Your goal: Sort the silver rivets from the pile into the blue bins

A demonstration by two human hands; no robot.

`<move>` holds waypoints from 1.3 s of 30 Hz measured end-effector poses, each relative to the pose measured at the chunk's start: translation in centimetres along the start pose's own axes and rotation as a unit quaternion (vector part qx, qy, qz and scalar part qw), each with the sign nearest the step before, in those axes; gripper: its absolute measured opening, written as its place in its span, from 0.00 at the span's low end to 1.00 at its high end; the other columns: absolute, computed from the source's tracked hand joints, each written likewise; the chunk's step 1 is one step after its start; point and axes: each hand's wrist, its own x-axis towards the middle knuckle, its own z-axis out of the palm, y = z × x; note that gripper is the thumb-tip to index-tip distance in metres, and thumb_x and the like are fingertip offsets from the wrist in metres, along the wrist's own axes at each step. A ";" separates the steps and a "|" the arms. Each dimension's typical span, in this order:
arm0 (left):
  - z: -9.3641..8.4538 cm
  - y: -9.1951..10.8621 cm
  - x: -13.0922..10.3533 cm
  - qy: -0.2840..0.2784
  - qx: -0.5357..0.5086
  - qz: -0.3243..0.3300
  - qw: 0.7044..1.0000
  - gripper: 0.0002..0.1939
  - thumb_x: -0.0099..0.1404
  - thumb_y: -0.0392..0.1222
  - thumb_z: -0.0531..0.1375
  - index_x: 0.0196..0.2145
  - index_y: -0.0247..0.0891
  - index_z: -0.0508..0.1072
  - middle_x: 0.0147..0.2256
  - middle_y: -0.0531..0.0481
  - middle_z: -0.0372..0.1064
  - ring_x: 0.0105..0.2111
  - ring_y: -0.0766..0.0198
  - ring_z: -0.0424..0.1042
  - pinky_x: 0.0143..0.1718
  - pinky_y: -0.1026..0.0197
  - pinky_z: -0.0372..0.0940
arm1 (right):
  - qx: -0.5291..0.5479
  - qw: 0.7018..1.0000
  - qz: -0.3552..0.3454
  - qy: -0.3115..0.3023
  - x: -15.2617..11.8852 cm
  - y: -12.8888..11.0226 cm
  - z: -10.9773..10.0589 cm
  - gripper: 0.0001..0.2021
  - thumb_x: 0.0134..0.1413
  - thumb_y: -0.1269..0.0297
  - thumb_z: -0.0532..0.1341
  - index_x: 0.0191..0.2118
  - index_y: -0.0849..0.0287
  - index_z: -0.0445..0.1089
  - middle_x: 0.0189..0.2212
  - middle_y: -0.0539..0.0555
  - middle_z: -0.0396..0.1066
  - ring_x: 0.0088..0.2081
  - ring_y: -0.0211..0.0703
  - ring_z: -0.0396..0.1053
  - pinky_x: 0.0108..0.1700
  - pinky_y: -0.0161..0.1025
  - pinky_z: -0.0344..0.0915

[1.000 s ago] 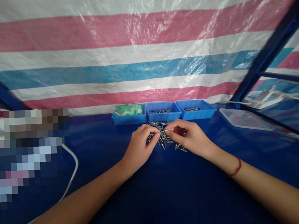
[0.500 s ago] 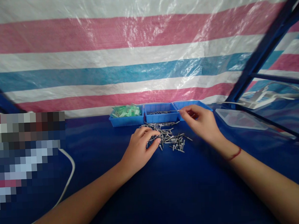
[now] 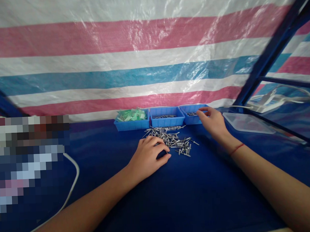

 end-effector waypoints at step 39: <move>-0.8 0.2 0.5 0.116 -0.145 -0.038 0.982 0.05 0.65 0.39 0.55 0.38 0.39 0.70 0.33 0.52 0.73 0.33 0.64 0.72 0.38 0.62 0.64 | 0.338 0.858 -0.133 -0.365 -8.4 -5.4 0.8 0.09 0.49 0.58 0.63 0.29 0.60 0.69 0.25 0.49 0.69 0.26 0.35 0.65 0.29 0.35 0.63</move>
